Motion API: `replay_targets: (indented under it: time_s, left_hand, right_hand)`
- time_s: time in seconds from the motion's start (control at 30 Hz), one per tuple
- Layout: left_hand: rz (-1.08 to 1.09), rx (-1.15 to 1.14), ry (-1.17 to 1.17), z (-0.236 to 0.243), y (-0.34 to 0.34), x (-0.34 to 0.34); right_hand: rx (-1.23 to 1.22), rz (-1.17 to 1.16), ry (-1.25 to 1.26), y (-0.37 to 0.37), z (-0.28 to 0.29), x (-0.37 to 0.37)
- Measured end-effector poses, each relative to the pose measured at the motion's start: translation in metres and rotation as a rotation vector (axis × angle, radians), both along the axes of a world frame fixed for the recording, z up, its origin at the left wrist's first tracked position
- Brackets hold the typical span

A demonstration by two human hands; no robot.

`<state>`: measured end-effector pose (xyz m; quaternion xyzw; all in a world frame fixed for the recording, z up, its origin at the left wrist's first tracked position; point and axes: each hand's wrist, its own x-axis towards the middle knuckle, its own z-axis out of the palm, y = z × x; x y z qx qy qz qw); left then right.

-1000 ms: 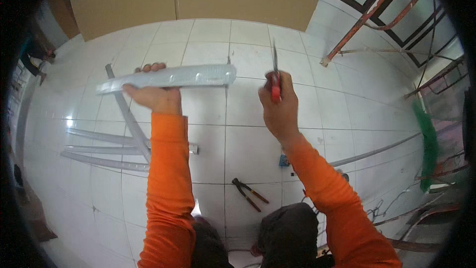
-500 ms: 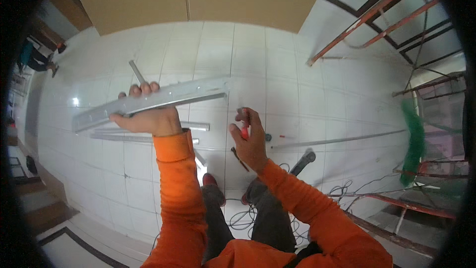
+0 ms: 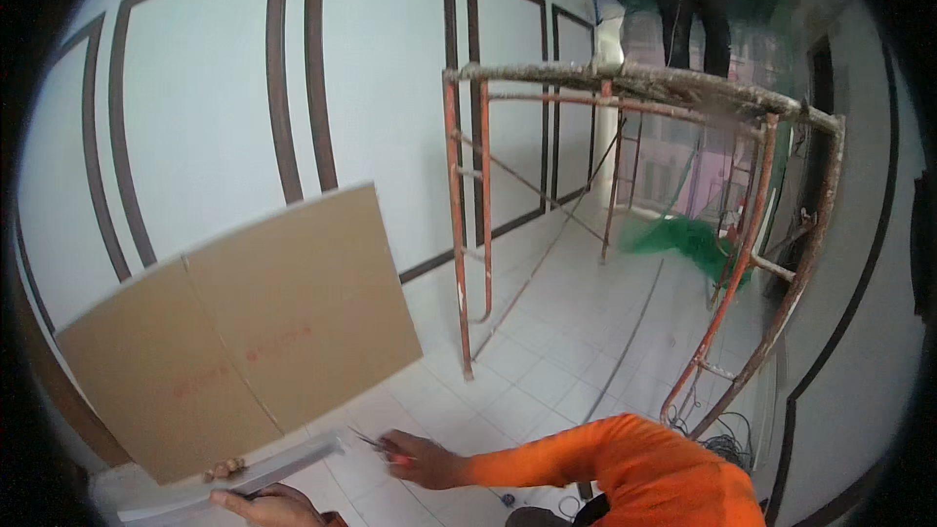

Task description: The person uses end-cutting pliers and shears to cut and trim metal studs, handling the studs one at a time and setting tools down on the floor between actions.

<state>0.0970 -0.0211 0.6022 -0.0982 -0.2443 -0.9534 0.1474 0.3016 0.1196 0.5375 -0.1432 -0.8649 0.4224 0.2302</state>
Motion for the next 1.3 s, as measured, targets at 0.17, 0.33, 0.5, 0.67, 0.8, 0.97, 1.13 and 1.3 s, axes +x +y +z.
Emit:
replay_targets:
  time_s: [0.17, 0.33, 0.5, 0.67, 0.8, 0.97, 1.13, 1.3]
  left_hand:
    - [-0.224, -0.465, 0.312, 0.049, 0.044, -0.007]
    - [-0.593, -0.842, 0.880, 0.103, 0.160, -0.050]
    - [-0.217, -0.827, 1.511, 0.218, 0.343, -0.048]
    - [0.107, -0.657, 1.766, 0.318, 0.490, -0.038]
    - [0.211, -0.299, 1.970, 0.427, 0.596, 0.037]
    - [0.482, -0.032, 1.958, 0.535, 0.738, 0.166]
    - [0.772, 0.496, 1.964, 0.615, 0.867, 0.302]
    - [-0.030, -0.240, 2.206, 0.633, 0.937, 0.368]
  right_hand:
    - [0.033, -0.176, -0.365, 0.056, -0.038, 0.117]
    - [-0.167, -0.576, -0.592, 0.108, -0.164, 0.216]
    - [-0.352, -0.918, -0.975, 0.132, -0.297, 0.280]
    - [-0.691, -0.990, -1.031, 0.102, -0.300, 0.281]
    - [-0.830, -1.193, -0.932, 0.081, -0.277, 0.286]
    - [-0.949, -1.409, -0.829, 0.071, -0.256, 0.267]
    - [-1.117, -1.651, -0.689, 0.047, -0.248, 0.224]
    - [-1.240, -1.877, -0.439, 0.044, -0.257, 0.139]
